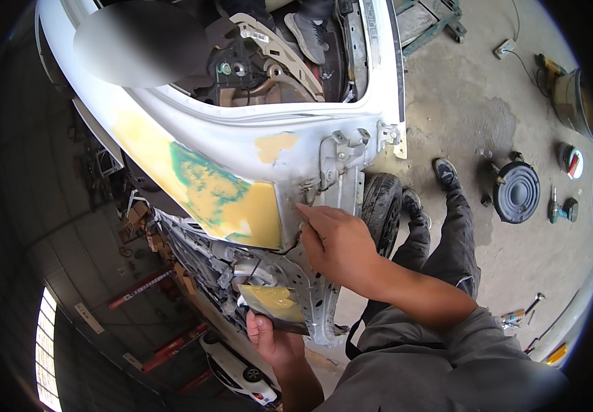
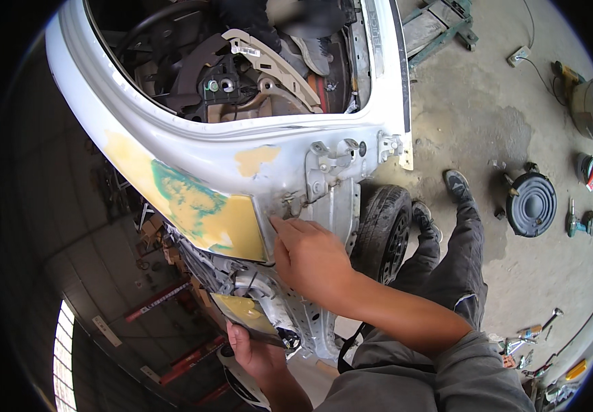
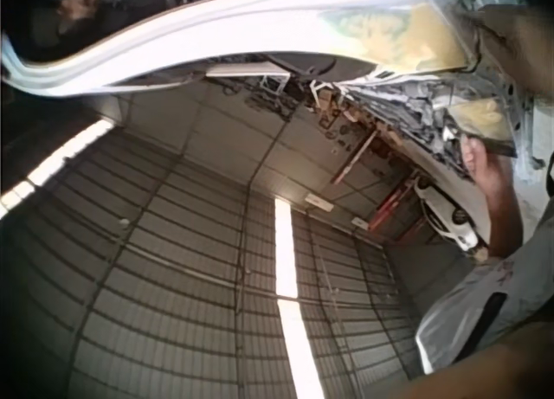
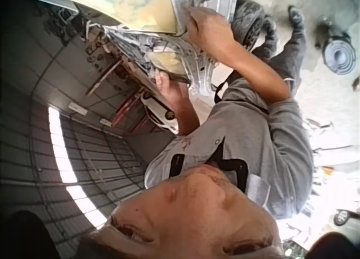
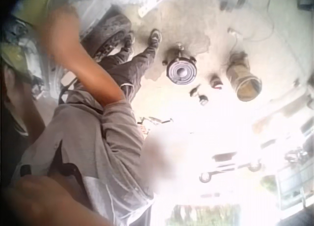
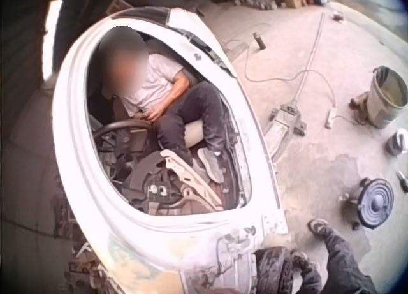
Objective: The person scoops yellow body filler from a container, mixes it on a metal sheet, and applies it to the front fender area of a white car using a spreader. They then smooth the filler along the fender edge and door frame.
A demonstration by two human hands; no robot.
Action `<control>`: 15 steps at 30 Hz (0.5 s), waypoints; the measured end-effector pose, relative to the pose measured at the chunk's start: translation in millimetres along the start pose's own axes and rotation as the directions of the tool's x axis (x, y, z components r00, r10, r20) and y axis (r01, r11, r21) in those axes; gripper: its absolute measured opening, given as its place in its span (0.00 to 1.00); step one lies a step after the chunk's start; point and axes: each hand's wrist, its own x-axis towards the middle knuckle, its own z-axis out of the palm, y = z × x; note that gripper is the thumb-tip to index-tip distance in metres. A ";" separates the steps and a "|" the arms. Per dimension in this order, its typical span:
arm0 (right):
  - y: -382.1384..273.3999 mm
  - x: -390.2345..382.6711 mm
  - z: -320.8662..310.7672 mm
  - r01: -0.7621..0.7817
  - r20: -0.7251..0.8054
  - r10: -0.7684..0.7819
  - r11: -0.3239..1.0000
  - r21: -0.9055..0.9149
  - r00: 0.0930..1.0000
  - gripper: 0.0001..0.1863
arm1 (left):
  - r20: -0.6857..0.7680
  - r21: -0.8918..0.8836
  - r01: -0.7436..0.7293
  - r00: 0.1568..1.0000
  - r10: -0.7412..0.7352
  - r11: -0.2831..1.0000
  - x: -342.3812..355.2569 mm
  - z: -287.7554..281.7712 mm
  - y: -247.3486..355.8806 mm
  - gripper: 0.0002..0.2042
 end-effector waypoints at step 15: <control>-21.8 -2.1 -10.9 0.019 0.004 -0.022 0.927 0.373 1.000 0.15 | 0.127 -0.079 0.010 0.992 0.001 0.997 8.1 -27.4 8.1 0.22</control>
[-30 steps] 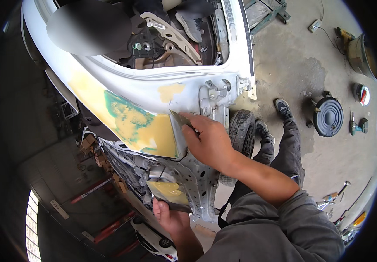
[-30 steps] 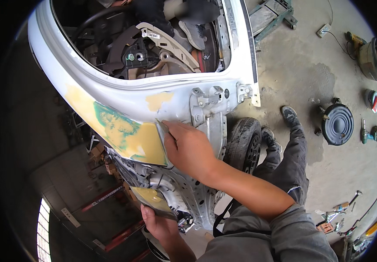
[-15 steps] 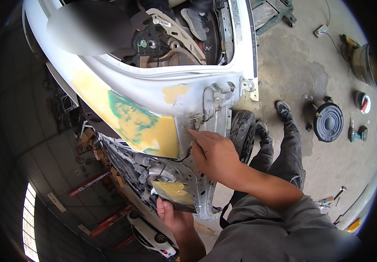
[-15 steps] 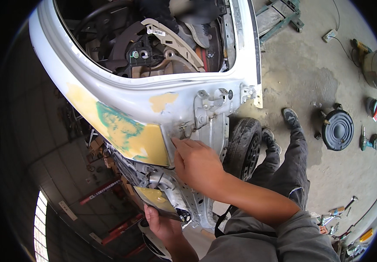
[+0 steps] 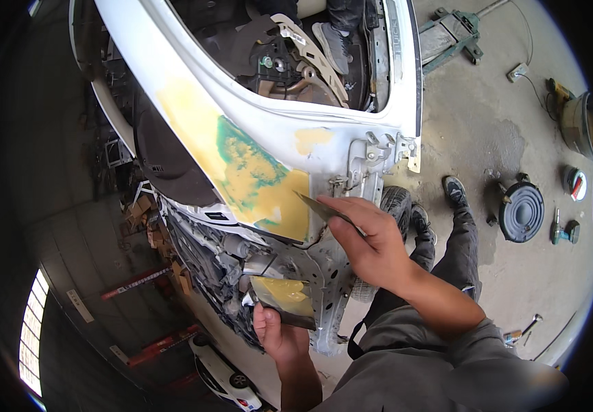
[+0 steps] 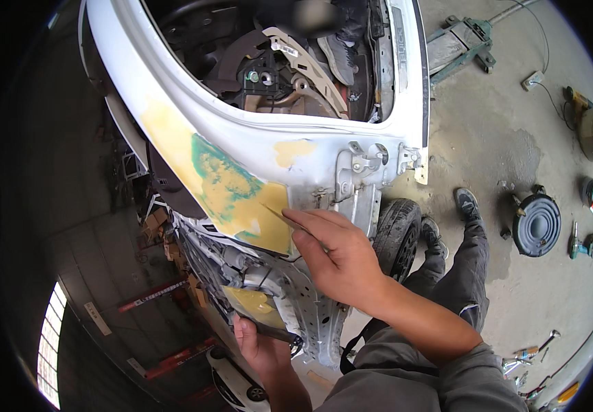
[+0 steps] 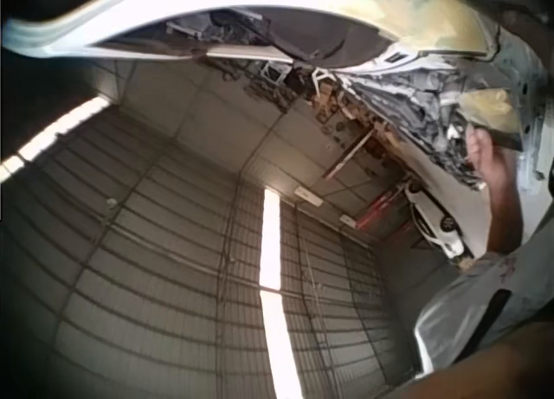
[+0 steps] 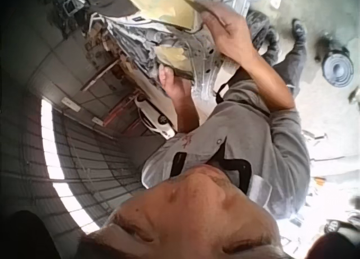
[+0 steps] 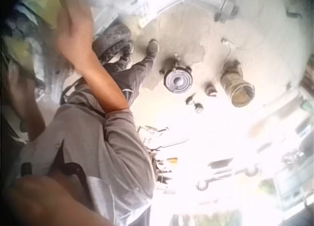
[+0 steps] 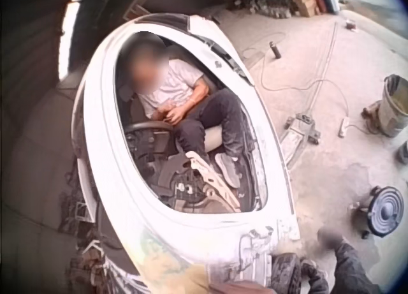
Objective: The person scoops yellow body filler from a container, mixes it on a metal sheet, and applies it to the front fender area of a white car using a spreader. They then smooth the filler along the fender edge and door frame.
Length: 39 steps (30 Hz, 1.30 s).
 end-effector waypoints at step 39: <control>-119.2 32.3 22.7 0.973 0.974 -0.014 -0.055 0.225 -0.226 0.19 | -0.862 -0.358 -0.665 0.505 0.042 0.655 -63.3 52.4 -65.6 0.14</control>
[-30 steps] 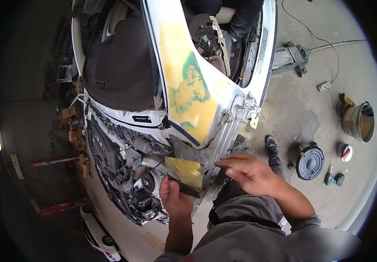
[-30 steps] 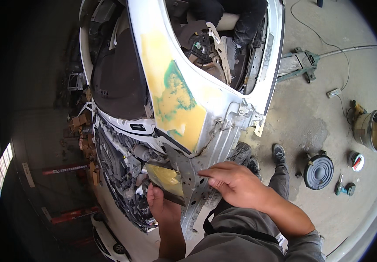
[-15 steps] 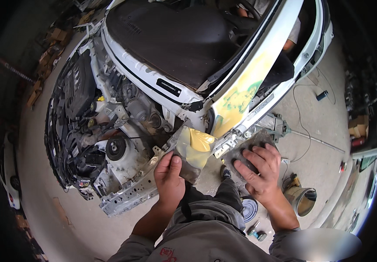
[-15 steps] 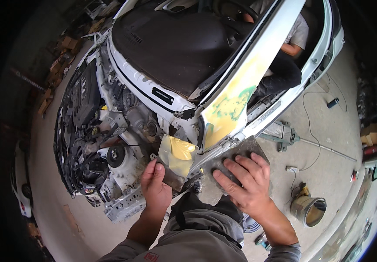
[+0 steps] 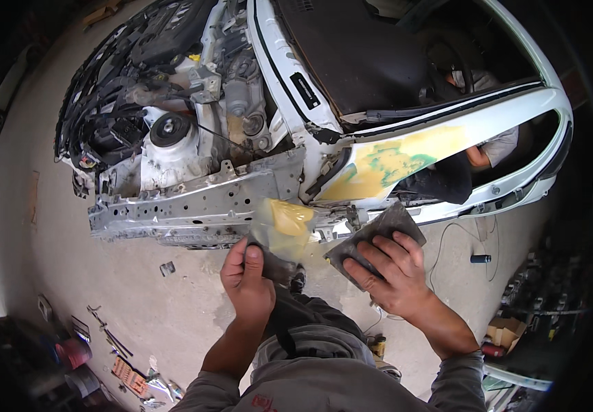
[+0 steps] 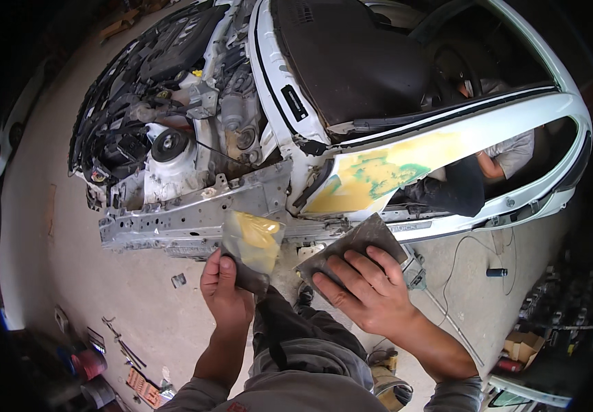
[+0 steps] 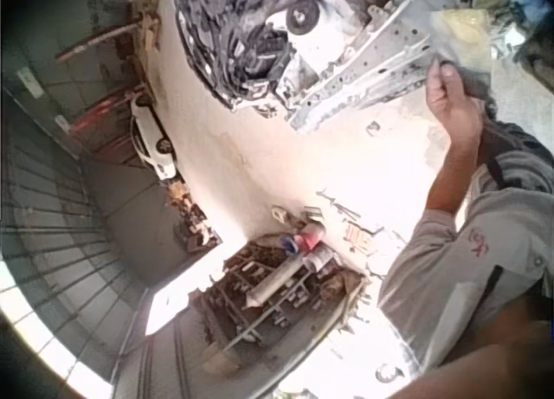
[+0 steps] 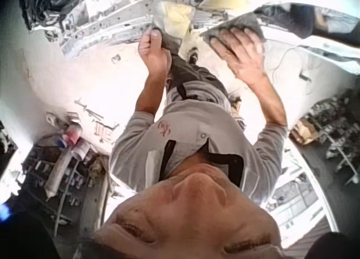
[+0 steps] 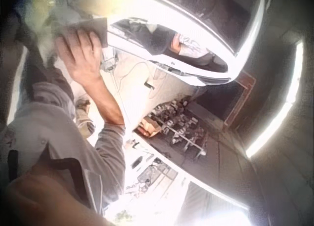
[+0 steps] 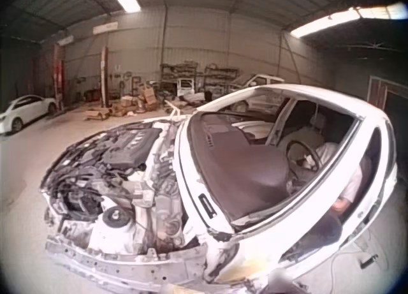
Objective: The person scoops yellow body filler from a container, mixes it on a metal sheet, and applies it to the front fender area of a white car using a spreader. They then smooth the filler along the fender edge and door frame.
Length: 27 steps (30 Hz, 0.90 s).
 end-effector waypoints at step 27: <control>73.6 8.7 106.5 0.327 0.158 -0.288 0.872 -0.365 0.944 0.21 | -0.358 -0.003 0.177 0.919 -0.166 0.984 -95.8 -127.3 -100.6 0.12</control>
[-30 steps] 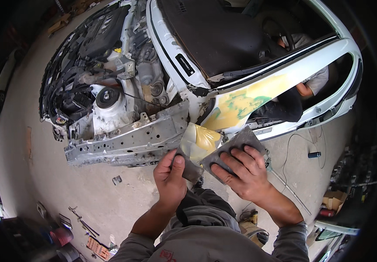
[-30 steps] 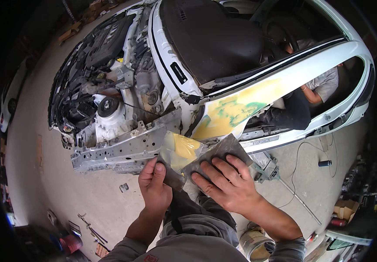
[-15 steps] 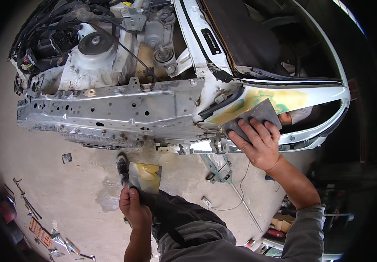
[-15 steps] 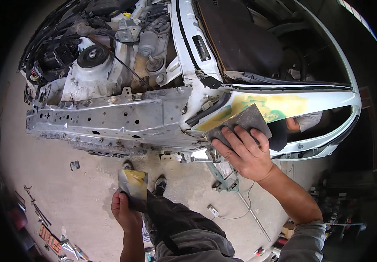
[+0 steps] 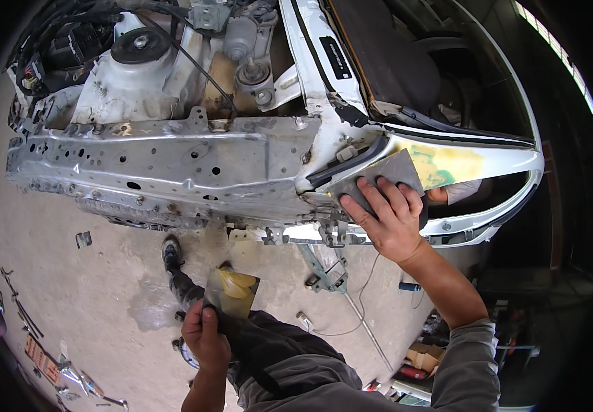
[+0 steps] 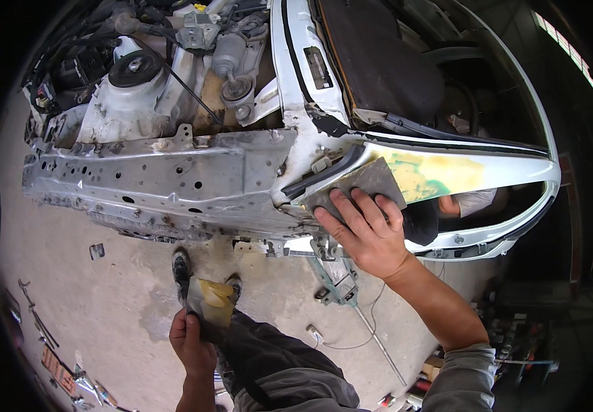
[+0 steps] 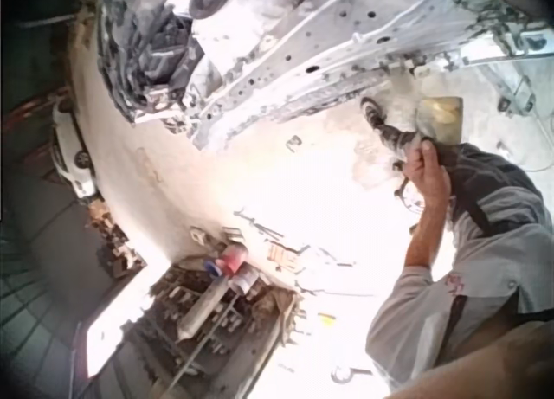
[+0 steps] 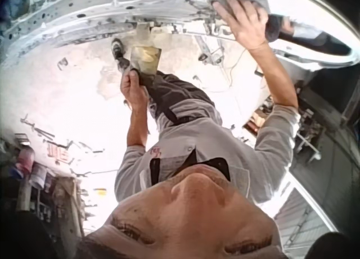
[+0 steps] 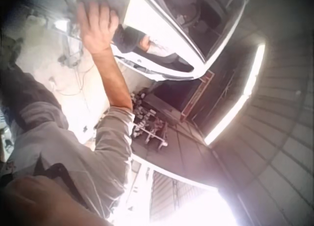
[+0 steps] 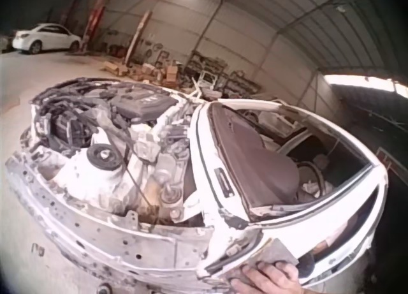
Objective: The person scoops yellow body filler from a container, mixes it on a metal sheet, and applies it to the front fender area of a white car using a spreader. They then smooth the filler along the fender edge and door frame.
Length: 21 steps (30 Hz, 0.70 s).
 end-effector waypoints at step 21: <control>-13.9 -3.7 -4.9 -0.015 0.010 0.015 0.999 0.029 1.000 0.19 | -0.010 0.085 -0.015 1.000 0.016 0.996 -0.3 -6.3 -10.4 0.12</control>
